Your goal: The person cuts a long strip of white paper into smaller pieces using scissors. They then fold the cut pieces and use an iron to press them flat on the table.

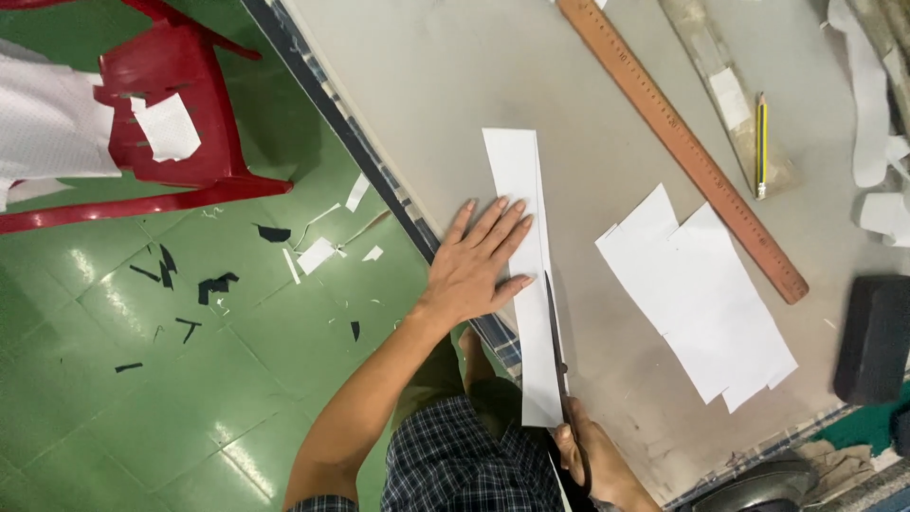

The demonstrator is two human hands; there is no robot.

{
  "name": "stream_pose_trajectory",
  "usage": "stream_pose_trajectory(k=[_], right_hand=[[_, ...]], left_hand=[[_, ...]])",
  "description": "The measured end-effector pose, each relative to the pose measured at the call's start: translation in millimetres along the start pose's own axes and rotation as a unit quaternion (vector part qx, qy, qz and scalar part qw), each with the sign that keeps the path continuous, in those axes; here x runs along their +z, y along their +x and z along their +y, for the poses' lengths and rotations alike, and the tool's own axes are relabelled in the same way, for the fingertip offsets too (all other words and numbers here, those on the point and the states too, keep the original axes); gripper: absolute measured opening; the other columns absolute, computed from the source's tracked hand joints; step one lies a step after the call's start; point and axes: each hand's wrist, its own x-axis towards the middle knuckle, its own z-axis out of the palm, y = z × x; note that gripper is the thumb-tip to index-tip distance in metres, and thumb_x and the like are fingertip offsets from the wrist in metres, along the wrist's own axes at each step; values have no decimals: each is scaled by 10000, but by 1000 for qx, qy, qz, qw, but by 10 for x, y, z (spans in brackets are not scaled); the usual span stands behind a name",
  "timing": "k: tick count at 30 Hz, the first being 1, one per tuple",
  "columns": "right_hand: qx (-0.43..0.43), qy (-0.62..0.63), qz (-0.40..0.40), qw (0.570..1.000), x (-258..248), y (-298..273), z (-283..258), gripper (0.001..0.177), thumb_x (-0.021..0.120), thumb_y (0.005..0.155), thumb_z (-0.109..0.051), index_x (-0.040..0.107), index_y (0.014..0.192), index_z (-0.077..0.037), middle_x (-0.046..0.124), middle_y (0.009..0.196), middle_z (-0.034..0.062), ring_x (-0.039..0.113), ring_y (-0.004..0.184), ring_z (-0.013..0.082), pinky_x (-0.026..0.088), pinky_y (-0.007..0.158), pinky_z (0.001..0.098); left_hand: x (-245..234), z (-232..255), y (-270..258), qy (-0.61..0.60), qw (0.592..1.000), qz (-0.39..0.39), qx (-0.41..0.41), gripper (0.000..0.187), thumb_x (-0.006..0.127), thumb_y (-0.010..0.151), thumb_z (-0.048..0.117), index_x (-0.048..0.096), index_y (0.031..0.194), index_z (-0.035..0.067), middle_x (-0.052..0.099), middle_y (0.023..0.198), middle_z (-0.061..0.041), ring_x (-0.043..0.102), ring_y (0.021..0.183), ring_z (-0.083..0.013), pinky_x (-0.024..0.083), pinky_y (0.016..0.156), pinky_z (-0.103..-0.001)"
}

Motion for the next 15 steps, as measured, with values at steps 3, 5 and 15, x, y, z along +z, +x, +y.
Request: stream_pose_trajectory(k=[3,5,15], right_hand=[[-29,-52,2,998,9,38,49,839,291,811,-715,471,1357,-104,652,609,26,667,547,157,541,532,325],[-21,-62,5,998,4,35,58,795,302,830,-697,475,1352,-123,661,625,33,678,554,168,539,537,339],[-30,-73,12,997,14,44,75,625,360,909,-628,525,1257,-136,590,594,15,575,495,155,464,469,353]], left_hand=[[4,-6,13,9,1000,-23,-3,801,160,1035,671,205,1644,154,148,1721,-48,87,1594,-231,-22,1289,-500],[4,-5,5,5,1000,-18,-2,797,175,1038,666,219,1643,149,161,1719,-52,103,1593,-234,-7,1290,-503],[-6,1,5,-1,1000,-7,0,791,217,1048,657,241,1647,139,159,1719,-62,95,1593,-244,7,1293,-507]])
